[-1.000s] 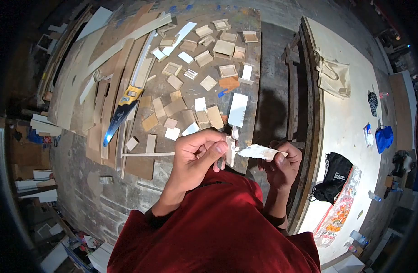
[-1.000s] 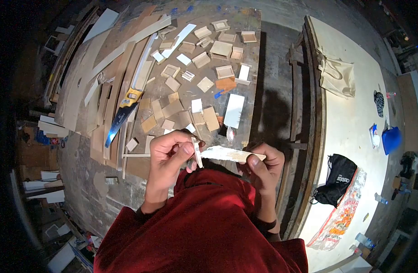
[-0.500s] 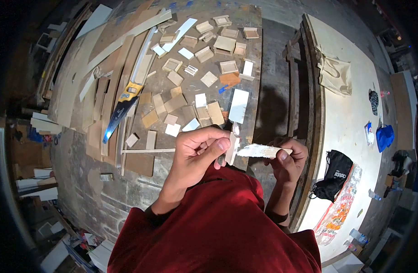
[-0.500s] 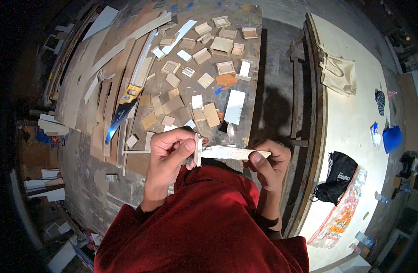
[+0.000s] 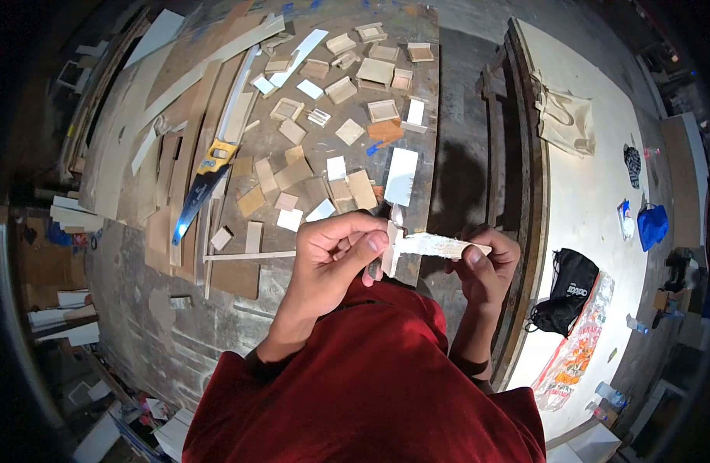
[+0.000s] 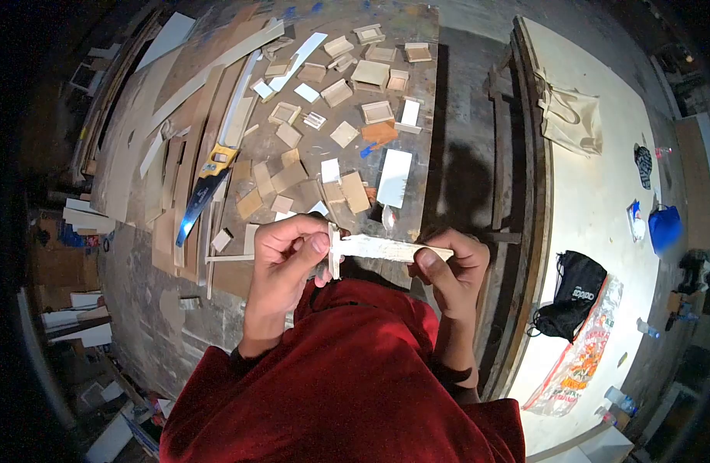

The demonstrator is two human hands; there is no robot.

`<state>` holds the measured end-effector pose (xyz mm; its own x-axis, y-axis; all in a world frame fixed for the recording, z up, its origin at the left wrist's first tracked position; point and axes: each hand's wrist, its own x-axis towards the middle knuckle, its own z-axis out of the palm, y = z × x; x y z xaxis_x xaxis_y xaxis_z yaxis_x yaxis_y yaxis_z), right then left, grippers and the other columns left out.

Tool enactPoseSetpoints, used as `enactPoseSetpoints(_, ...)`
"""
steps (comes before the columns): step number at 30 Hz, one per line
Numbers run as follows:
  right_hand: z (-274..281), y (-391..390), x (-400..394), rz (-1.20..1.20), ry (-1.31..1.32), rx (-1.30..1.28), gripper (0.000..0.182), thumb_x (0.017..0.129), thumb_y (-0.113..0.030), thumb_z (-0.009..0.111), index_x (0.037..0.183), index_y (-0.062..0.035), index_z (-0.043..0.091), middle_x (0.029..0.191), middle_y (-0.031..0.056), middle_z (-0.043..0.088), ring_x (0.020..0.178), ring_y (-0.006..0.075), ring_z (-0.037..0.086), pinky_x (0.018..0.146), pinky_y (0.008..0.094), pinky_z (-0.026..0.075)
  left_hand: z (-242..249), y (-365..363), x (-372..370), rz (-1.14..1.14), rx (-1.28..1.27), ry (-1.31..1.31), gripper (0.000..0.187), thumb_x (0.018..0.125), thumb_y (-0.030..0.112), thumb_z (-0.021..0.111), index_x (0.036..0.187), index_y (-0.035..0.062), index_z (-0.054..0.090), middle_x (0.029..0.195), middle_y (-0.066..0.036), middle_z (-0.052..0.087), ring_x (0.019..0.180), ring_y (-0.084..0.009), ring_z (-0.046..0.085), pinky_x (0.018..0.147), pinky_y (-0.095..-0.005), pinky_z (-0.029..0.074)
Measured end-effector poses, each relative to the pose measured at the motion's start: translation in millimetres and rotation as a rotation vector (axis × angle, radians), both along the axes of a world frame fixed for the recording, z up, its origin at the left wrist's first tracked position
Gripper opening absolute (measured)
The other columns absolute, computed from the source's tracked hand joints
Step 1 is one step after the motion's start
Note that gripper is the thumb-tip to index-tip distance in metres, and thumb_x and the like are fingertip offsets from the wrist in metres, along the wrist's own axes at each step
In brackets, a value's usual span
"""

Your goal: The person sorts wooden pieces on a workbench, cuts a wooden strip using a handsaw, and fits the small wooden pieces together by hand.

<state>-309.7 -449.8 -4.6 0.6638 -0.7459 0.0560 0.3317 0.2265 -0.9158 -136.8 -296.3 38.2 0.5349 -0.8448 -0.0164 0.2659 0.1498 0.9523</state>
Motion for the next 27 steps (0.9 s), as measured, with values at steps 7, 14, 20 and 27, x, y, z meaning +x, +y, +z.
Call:
enactPoseSetpoints(7,-3.7,-1.4,-1.2,0.07,0.008,-0.129,0.019,0.088,-0.013,0.073,0.078,0.0019,0.066,0.069,0.0068,0.067,0.058,0.0126,0.062,0.053,0.0266,0.047,3.2,-2.0,2.0,0.044,-0.002,0.021,0.016,0.101,0.01,0.064,0.104,-0.0041,0.069,0.079,-0.005,0.068,0.062,-0.007,0.06,0.051,-0.0218,0.047)
enactPoseSetpoints(14,-1.7,-1.2,4.2,0.047,0.026,-0.095,0.022,0.09,-0.016,0.073,0.08,0.0018,0.066,0.07,0.007,0.067,0.056,0.0114,0.06,0.054,0.0255,0.046,-0.3,-1.9,2.1,0.018,-0.011,0.018,0.016,0.101,0.011,0.064,0.104,-0.0038,0.069,0.078,-0.005,0.068,0.062,-0.007,0.06,0.051,-0.022,0.047)
enactPoseSetpoints(20,-9.7,0.9,2.0,0.081,-0.002,-0.102,0.023,0.09,-0.019,0.075,0.082,0.001,0.067,0.07,0.0066,0.067,0.058,0.0109,0.061,0.053,0.0236,0.044,1.4,-2.7,1.7,0.073,0.022,0.013,0.015,0.101,0.011,0.064,0.103,-0.0031,0.069,0.078,-0.005,0.068,0.061,-0.0069,0.059,0.051,-0.022,0.047)
enactPoseSetpoints(27,-2.3,-5.2,6.2,0.07,0.066,-0.127,0.02,0.091,-0.016,0.073,0.082,0.0009,0.067,0.07,0.0065,0.066,0.059,0.0097,0.061,0.053,0.0233,0.045,-2.0,-2.8,1.3,0.034,-0.006,0.042,0.018,0.099,0.014,0.066,0.103,-0.0046,0.068,0.089,-0.012,0.072,0.06,-0.0088,0.059,0.048,-0.0232,0.045)
